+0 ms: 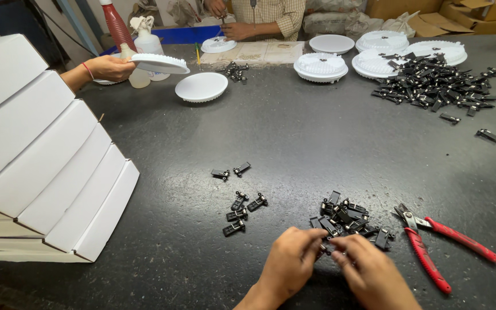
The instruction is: The person uses red-handled pliers to trim small black plastic components on a dark workbench. They repeatedly pick up a component, trim it, and place it into a pile. Another person is visible in the background working with white plastic parts.
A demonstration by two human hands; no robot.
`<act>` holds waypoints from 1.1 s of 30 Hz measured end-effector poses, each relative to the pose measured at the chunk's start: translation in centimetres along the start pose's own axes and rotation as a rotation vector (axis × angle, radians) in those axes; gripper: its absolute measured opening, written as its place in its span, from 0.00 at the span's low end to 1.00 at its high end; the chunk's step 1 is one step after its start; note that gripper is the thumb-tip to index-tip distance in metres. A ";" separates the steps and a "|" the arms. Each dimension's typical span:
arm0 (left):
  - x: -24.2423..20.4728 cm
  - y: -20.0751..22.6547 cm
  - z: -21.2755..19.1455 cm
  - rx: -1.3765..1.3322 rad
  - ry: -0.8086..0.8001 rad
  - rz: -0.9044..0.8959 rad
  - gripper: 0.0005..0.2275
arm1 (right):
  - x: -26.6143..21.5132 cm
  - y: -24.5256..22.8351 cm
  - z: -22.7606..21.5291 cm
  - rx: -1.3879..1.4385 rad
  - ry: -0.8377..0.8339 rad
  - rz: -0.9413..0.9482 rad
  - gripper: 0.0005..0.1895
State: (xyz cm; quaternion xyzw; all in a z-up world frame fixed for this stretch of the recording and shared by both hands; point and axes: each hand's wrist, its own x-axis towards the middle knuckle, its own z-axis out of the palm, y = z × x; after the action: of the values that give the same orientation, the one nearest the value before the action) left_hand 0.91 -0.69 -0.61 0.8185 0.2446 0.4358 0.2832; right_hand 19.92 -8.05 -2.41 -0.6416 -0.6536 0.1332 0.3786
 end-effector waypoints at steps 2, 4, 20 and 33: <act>0.1 0.4 -0.1 -0.117 0.105 -0.118 0.07 | -0.3 0.1 1.1 -0.030 -0.028 -0.001 0.15; 0.2 1.0 -0.1 -0.178 0.078 -0.210 0.07 | -0.4 0.3 2.2 -0.036 -0.025 -0.019 0.15; 2.2 -0.4 -0.8 -0.472 0.328 -0.666 0.12 | -2.1 1.8 2.3 0.230 0.081 0.288 0.13; 0.2 1.8 0.3 -0.363 -0.001 -0.502 0.10 | -1.2 3.2 3.4 0.777 -0.003 0.507 0.10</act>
State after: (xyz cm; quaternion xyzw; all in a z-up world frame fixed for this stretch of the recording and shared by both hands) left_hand 1.57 -1.94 0.63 0.6688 0.3574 0.3884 0.5237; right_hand 19.88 -7.63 -7.26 -0.5918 -0.3782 0.4574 0.5455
